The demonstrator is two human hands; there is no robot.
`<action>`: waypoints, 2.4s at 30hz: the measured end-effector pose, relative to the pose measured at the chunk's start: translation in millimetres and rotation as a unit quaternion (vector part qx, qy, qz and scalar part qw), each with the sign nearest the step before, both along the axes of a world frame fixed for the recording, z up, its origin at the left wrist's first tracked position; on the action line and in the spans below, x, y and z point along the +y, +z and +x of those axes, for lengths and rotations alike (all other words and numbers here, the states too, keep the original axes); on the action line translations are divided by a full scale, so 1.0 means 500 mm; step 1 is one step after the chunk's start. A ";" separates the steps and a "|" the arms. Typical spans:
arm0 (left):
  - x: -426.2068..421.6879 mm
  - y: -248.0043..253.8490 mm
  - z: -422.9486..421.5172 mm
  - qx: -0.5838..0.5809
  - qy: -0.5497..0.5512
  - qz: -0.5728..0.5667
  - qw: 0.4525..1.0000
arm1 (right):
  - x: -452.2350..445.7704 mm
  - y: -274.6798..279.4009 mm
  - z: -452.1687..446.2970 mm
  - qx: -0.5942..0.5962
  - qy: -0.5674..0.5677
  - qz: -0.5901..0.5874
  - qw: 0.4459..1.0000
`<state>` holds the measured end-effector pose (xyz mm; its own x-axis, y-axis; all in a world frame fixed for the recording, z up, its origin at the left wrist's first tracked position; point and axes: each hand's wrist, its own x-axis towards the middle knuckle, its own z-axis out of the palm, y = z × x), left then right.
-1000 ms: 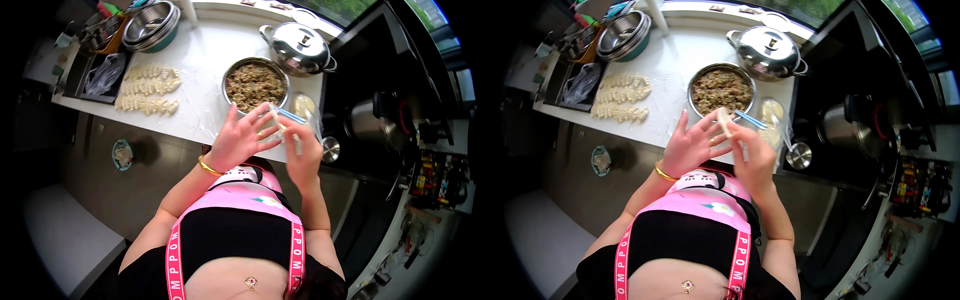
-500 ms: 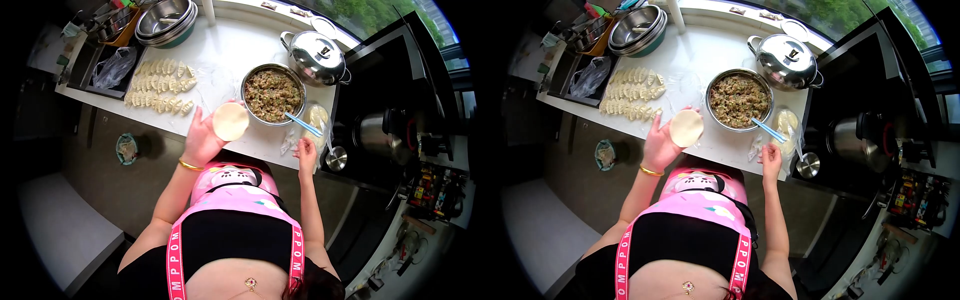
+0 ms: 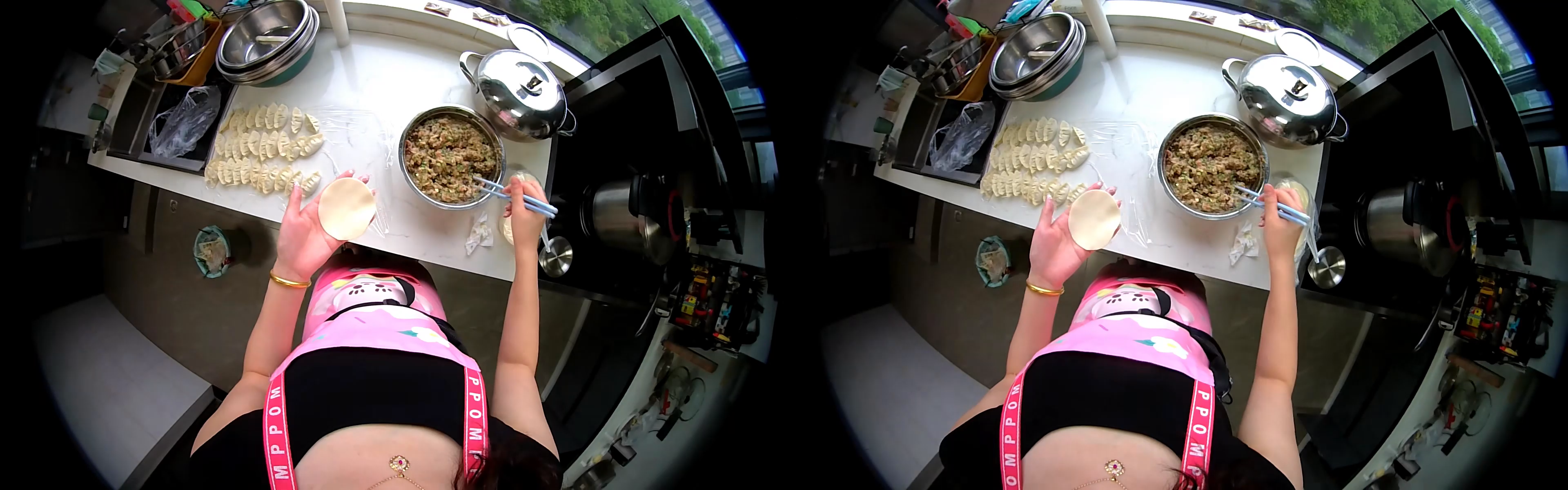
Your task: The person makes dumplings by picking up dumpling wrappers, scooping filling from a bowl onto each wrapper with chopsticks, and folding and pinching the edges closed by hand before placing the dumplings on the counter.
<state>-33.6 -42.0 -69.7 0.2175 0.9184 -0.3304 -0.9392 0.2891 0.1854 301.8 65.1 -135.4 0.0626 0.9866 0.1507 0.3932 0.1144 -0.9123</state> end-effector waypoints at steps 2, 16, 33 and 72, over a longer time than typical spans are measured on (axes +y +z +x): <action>0.000 -0.003 -0.010 0.004 0.003 -0.003 1.000 | 0.005 0.000 0.002 0.095 0.005 -0.020 0.995; -0.015 -0.013 -0.034 -0.004 0.016 -0.032 0.999 | 0.020 -0.204 -0.054 0.348 -0.184 -0.099 0.914; 0.066 -0.016 -0.011 -0.015 -0.070 0.013 0.997 | -0.026 -0.077 -0.021 0.470 -0.261 -0.095 0.838; 0.125 0.100 0.123 -0.074 -0.090 0.070 0.991 | -0.042 0.394 -0.099 0.163 0.109 0.034 0.980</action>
<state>27.8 20.5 -19.7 0.4187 0.8947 -0.1554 -0.8946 0.4358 0.0985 252.2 44.0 61.6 -0.0923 0.9703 0.2237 0.0416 0.2282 -0.9727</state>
